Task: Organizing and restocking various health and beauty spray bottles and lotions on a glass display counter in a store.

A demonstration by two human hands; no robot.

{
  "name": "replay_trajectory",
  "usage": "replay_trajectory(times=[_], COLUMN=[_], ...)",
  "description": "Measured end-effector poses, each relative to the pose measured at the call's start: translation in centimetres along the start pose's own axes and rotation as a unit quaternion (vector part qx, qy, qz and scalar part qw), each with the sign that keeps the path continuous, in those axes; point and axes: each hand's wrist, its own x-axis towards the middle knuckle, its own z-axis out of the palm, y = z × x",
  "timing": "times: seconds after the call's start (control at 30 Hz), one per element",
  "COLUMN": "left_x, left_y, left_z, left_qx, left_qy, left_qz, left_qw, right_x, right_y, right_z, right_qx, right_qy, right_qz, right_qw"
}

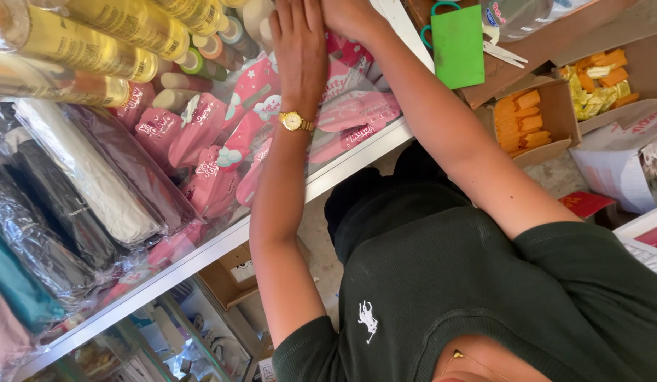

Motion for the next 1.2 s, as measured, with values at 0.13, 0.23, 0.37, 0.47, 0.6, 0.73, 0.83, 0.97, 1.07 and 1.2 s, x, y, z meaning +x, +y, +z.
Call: replay_trajectory(times=[0.13,0.23,0.37,0.47,0.6,0.73,0.83,0.97,1.07,1.2], left_x=[-0.7,-1.6,-2.0,-1.9,-1.2,2.2,5.2,8.8,11.7,16.2], left_y=[2.0,4.3,7.6,10.5,15.6,22.7,28.3,35.8,41.1,46.9], left_z=[-1.6,-3.3,-4.7,-6.4,-8.6,-9.1,-8.2,-4.6,-0.4,5.6], left_qx=[-0.039,-0.080,-0.083,-0.072,-0.033,-0.027,-0.055,-0.085,-0.103,-0.091], left_qy=[0.061,0.063,0.087,0.099,0.125,0.145,0.137,0.113,0.091,0.034], left_qz=[0.049,0.099,0.184,0.260,0.385,0.433,0.468,0.476,0.462,0.428], left_qw=[0.996,0.990,0.976,0.958,0.914,0.889,0.871,0.868,0.876,0.899], right_x=[-5.7,-10.1,-15.3,-19.9,-25.5,-30.5,-32.8,-35.3,-36.3,-35.7], right_y=[-8.1,-10.5,-13.9,-15.5,-15.2,-11.6,-9.0,-3.2,3.2,14.9], right_z=[-6.2,-9.9,-16.3,-21.7,-29.1,-36.1,-41.1,-46.8,-50.1,-52.9], right_qx=[0.056,0.104,0.119,0.076,-0.034,-0.081,-0.095,-0.088,-0.062,0.060], right_qy=[0.007,0.037,0.059,0.043,-0.011,-0.044,-0.028,0.067,0.125,0.189], right_qz=[0.007,-0.035,-0.144,-0.136,-0.117,-0.123,-0.085,-0.044,-0.048,-0.046], right_qw=[0.998,0.993,0.981,0.987,0.993,0.988,0.991,0.993,0.989,0.979])
